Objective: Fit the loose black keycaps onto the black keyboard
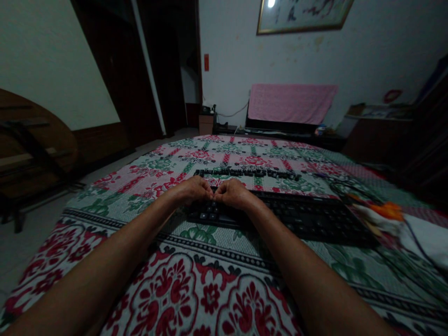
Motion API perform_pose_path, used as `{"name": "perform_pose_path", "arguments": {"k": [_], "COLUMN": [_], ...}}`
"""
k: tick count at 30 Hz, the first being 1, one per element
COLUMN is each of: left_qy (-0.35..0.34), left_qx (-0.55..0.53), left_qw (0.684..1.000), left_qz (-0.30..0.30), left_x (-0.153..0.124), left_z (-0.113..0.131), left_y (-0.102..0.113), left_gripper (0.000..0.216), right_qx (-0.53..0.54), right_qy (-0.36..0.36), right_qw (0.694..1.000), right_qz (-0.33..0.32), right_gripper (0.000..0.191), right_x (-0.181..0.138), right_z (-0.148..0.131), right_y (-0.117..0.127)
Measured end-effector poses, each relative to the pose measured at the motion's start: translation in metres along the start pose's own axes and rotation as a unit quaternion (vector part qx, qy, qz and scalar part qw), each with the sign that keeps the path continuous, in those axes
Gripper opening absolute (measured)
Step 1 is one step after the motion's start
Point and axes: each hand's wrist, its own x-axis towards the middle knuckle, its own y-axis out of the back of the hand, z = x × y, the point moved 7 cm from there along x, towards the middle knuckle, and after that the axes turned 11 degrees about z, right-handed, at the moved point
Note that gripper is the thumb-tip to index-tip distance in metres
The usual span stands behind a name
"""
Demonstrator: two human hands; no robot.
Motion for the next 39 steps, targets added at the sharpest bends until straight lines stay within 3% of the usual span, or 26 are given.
{"name": "perform_pose_path", "arguments": {"k": [5,11,15,33,39], "left_qy": [-0.019,-0.022,-0.016,-0.016,-0.013], "left_qx": [0.006,-0.066,-0.097,-0.018,-0.042], "left_qw": [1.0,0.998,0.995,1.0,0.999], "left_qz": [0.009,0.004,0.003,0.016,0.0], "left_x": [-0.001,-0.003,-0.005,-0.008,-0.005], "left_z": [0.001,-0.003,-0.005,0.005,0.001], "left_y": [0.002,0.004,0.007,0.006,0.003], "left_gripper": [0.021,0.02,0.02,0.019,0.019], "right_qx": [0.026,0.115,0.117,0.065,0.12], "right_qy": [0.012,0.022,0.03,0.001,0.008], "right_qw": [1.0,0.993,0.993,0.998,0.992], "right_qz": [-0.001,-0.028,-0.011,-0.006,-0.023], "right_gripper": [0.017,0.02,0.02,0.014,0.016], "right_x": [0.001,0.0,0.0,0.0,-0.002], "right_z": [0.002,0.008,0.008,0.006,0.006], "right_y": [-0.002,-0.006,-0.005,-0.005,-0.006]}}
